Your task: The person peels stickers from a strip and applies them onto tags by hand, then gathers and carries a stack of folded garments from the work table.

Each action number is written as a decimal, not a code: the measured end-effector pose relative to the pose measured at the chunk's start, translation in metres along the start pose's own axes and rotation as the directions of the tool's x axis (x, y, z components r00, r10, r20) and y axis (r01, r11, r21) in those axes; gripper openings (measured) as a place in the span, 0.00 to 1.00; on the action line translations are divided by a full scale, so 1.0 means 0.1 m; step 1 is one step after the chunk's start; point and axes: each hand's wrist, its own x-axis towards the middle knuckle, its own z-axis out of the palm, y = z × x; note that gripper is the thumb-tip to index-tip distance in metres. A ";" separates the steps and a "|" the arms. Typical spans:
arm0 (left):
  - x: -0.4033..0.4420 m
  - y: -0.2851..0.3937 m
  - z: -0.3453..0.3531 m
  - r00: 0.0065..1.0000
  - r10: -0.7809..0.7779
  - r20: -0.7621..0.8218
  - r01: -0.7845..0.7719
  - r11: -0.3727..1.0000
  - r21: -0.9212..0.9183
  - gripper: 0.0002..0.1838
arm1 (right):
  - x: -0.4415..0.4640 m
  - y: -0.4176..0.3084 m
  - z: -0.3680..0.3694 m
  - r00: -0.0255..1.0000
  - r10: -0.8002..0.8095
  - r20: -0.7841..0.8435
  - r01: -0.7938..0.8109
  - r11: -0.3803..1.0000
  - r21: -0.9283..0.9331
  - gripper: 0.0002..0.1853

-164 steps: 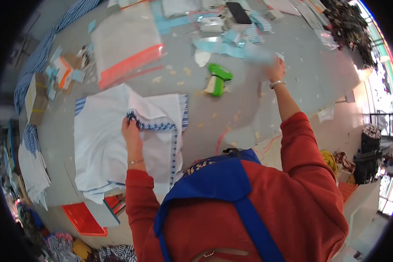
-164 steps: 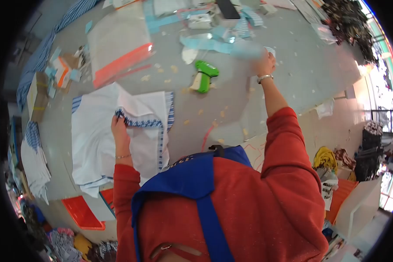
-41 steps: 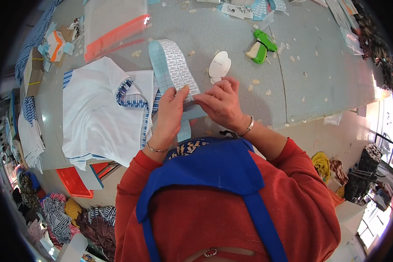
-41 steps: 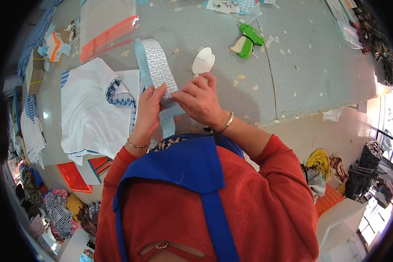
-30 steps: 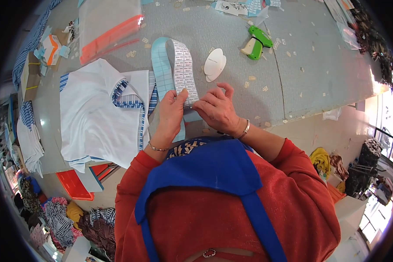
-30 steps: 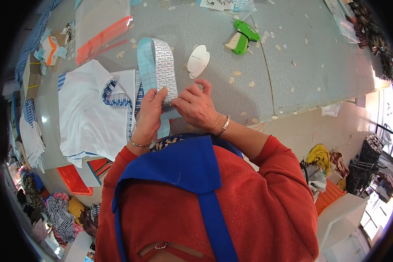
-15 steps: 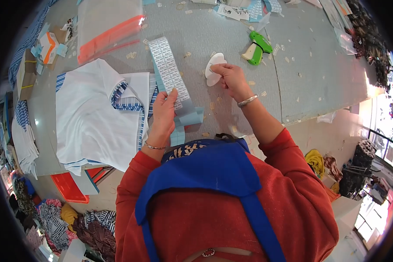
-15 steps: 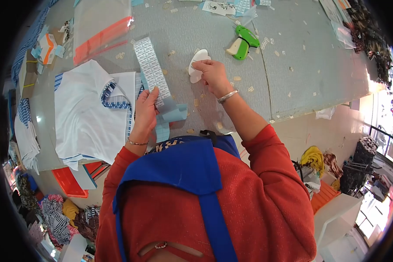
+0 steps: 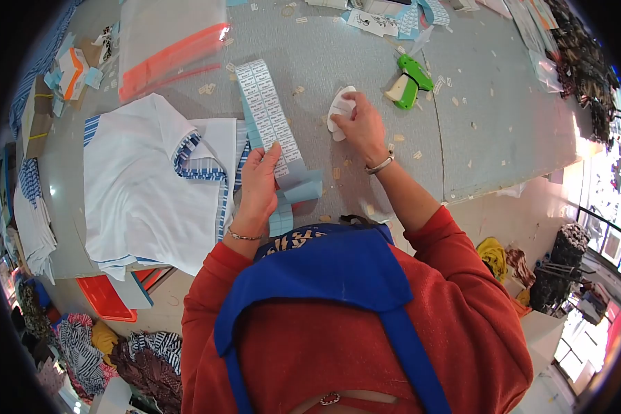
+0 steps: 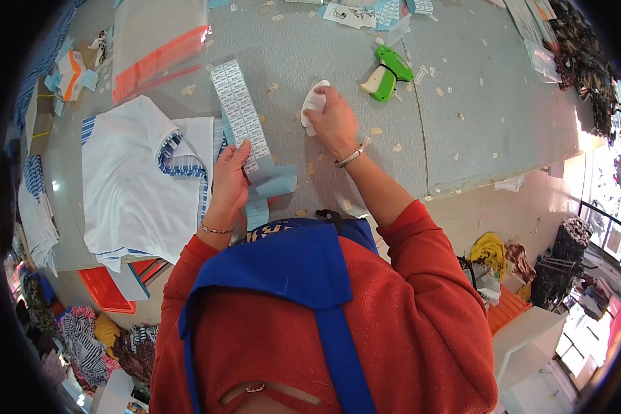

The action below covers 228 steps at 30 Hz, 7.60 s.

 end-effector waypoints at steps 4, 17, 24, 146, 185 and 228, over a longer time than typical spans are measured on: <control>0.00 -0.01 0.00 1.000 -0.013 0.020 0.013 1.000 -0.016 0.12 | 0.08 0.03 -0.07 0.990 -0.116 -0.077 0.101 0.979 -0.178 0.36; -0.06 -0.06 -0.01 1.000 -0.020 0.015 0.020 1.000 -0.022 0.11 | 0.15 -0.06 -0.18 0.992 -0.112 0.057 0.125 0.926 -0.357 0.38; -0.11 -0.06 0.00 1.000 -0.013 0.023 0.014 0.999 -0.039 0.11 | 0.18 -0.04 -0.16 0.988 -0.144 0.063 0.157 0.915 -0.371 0.37; -0.14 -0.25 0.23 0.990 -0.139 -0.019 0.140 0.989 0.044 0.08 | 0.34 0.15 -0.37 0.942 -0.238 0.237 0.302 0.907 -0.293 0.41; -0.25 -0.31 0.38 0.981 -0.191 0.024 0.187 0.976 0.114 0.07 | -0.44 0.83 -0.58 0.883 -0.228 -0.410 0.125 0.957 -0.263 0.15; -0.19 -0.45 0.22 0.997 -0.074 -0.025 0.075 0.995 0.071 0.06 | 0.00 0.21 -0.15 0.976 -0.183 0.116 0.185 0.983 -0.006 0.09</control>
